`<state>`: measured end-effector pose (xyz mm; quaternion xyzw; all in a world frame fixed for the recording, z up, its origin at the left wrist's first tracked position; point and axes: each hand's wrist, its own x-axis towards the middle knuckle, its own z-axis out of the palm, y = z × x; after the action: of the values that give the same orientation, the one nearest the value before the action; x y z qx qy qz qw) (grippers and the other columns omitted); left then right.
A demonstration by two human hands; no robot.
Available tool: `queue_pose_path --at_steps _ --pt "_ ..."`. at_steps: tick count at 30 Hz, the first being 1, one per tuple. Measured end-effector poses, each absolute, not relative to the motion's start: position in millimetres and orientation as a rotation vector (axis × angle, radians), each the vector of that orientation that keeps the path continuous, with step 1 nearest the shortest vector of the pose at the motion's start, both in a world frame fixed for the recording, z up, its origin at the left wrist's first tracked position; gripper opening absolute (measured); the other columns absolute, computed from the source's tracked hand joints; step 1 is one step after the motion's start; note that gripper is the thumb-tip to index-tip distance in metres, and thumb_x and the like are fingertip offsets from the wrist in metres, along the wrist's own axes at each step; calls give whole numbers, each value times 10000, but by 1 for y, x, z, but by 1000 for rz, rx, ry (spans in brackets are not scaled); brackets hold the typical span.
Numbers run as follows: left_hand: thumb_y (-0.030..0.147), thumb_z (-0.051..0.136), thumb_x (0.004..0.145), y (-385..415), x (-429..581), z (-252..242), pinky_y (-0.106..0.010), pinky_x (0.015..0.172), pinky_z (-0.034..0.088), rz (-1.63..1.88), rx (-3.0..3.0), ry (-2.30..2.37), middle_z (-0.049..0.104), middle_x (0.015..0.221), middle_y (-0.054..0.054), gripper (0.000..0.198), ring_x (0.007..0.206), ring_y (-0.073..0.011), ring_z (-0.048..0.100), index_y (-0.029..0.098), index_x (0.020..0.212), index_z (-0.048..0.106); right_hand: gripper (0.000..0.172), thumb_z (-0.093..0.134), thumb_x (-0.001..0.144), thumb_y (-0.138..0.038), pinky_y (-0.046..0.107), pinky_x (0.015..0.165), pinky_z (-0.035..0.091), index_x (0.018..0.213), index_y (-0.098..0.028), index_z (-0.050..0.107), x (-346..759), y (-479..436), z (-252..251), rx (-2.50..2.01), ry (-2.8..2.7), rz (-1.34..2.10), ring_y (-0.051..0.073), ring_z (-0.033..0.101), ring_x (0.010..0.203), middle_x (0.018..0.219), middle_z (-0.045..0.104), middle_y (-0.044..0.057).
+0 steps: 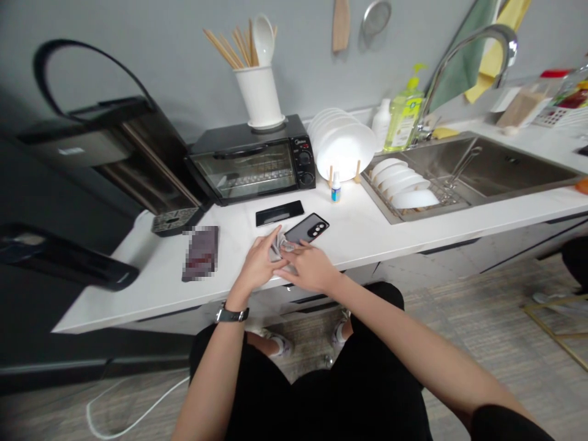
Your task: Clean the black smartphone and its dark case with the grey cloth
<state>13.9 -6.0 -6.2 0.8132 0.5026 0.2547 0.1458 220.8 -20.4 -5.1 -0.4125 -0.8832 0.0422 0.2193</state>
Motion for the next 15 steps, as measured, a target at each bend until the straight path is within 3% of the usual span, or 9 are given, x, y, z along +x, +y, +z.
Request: queue_pose_path --at_steps 4,8,15 --pt "403 771 874 -7 15 -7 -442 1105 450 741 2354 1449 597 1487 -84 870 1256 -300 535 249 1609 332 495 407 1076 -545 534 1248 273 1374 -232 649 231 -9 -4 -1306 -2375 85 268 620 1330 1422 663 100" --pt "439 784 861 -8 16 -7 -448 1125 434 780 2343 1443 615 1474 -53 889 1277 -303 531 281 1607 327 537 444 1066 -521 587 1222 293 1395 -136 622 237 11 -3 -1553 -2221 -81 331 661 1260 1397 666 175" --pt "406 771 866 -10 16 -5 -425 1082 464 752 2331 1462 629 1440 -78 860 1247 -303 549 236 1598 353 461 464 1064 -512 528 1221 359 1377 -228 650 224 -12 -9 -1089 -2470 198 260 615 1340 1391 687 86"
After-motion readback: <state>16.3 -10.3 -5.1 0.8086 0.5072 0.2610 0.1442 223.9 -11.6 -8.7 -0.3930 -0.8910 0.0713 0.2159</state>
